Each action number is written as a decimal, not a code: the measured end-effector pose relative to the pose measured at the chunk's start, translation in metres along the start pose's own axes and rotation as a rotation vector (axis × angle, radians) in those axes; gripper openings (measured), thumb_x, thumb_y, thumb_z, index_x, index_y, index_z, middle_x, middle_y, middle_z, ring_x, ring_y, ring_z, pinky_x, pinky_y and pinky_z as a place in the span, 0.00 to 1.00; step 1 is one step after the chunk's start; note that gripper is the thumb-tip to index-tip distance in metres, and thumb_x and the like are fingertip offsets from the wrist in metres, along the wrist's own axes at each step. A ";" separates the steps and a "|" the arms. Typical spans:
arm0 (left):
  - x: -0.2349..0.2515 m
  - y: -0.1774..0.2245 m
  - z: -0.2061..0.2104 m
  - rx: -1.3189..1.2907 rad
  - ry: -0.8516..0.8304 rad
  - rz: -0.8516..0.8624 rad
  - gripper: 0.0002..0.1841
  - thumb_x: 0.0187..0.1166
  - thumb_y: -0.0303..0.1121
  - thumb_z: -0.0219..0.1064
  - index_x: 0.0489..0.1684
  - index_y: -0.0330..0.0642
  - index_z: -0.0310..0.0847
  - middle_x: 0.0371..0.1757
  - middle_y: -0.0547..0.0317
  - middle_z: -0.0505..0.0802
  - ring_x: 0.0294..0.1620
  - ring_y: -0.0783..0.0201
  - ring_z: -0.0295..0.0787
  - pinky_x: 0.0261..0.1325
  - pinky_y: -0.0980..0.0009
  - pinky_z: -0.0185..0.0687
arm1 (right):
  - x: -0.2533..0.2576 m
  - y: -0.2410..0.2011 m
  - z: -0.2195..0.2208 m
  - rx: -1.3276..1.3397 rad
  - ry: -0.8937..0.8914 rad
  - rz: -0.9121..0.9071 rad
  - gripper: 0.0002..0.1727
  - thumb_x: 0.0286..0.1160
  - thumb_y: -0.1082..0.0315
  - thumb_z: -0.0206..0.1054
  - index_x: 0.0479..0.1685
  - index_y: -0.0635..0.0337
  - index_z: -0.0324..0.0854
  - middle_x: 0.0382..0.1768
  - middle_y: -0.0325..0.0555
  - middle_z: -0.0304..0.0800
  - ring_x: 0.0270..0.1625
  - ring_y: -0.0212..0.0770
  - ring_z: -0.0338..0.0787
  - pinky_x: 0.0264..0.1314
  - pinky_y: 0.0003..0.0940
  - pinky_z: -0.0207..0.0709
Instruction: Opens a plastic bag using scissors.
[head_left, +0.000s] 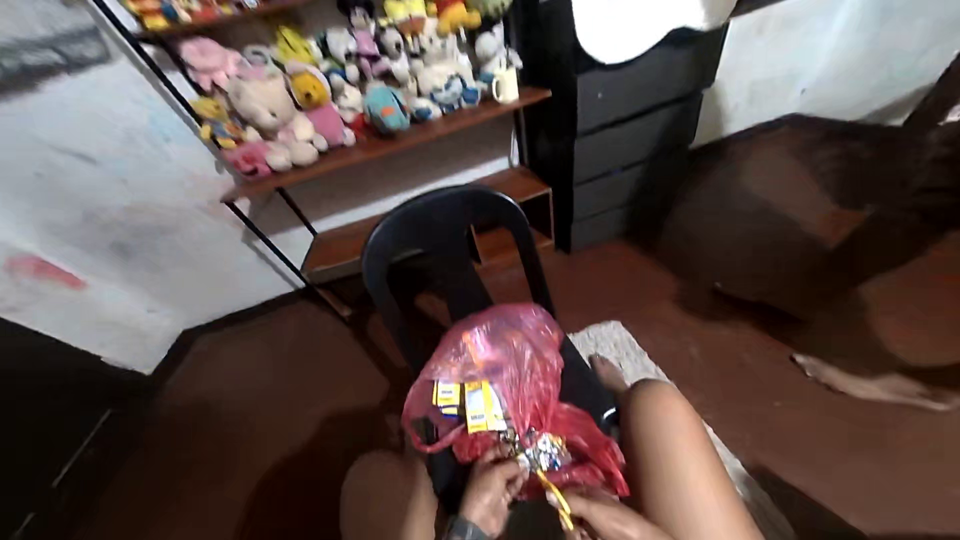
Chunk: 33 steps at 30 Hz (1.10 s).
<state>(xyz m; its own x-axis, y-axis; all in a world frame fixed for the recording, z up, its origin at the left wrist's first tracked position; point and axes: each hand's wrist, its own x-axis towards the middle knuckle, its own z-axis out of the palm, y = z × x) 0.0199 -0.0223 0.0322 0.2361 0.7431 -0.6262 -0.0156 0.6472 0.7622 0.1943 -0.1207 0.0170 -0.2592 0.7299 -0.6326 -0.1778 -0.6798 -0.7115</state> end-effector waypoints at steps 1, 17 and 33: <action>0.000 0.001 0.000 -0.009 0.014 0.003 0.20 0.73 0.14 0.67 0.64 0.26 0.72 0.46 0.46 0.87 0.38 0.62 0.87 0.47 0.67 0.87 | 0.002 0.001 -0.001 0.020 -0.008 0.017 0.19 0.88 0.47 0.58 0.36 0.50 0.80 0.21 0.31 0.76 0.18 0.26 0.71 0.18 0.21 0.65; 0.001 0.002 -0.012 0.046 0.077 0.088 0.25 0.71 0.15 0.73 0.67 0.24 0.71 0.51 0.36 0.89 0.42 0.54 0.92 0.48 0.62 0.92 | 0.002 0.001 -0.002 -0.316 -0.038 0.001 0.18 0.79 0.47 0.70 0.41 0.54 0.82 0.23 0.32 0.77 0.20 0.27 0.74 0.24 0.24 0.69; -0.002 0.005 -0.013 -0.077 0.071 0.050 0.21 0.76 0.17 0.70 0.67 0.25 0.74 0.56 0.37 0.88 0.46 0.52 0.92 0.50 0.60 0.91 | 0.001 -0.001 -0.007 -0.237 -0.016 -0.035 0.14 0.80 0.54 0.71 0.32 0.52 0.81 0.18 0.32 0.75 0.16 0.26 0.70 0.18 0.22 0.63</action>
<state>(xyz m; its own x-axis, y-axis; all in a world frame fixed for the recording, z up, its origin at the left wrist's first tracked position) 0.0063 -0.0185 0.0351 0.1634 0.7834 -0.5997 -0.1005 0.6179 0.7798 0.2005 -0.1191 0.0150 -0.2719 0.7503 -0.6025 0.0400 -0.6168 -0.7861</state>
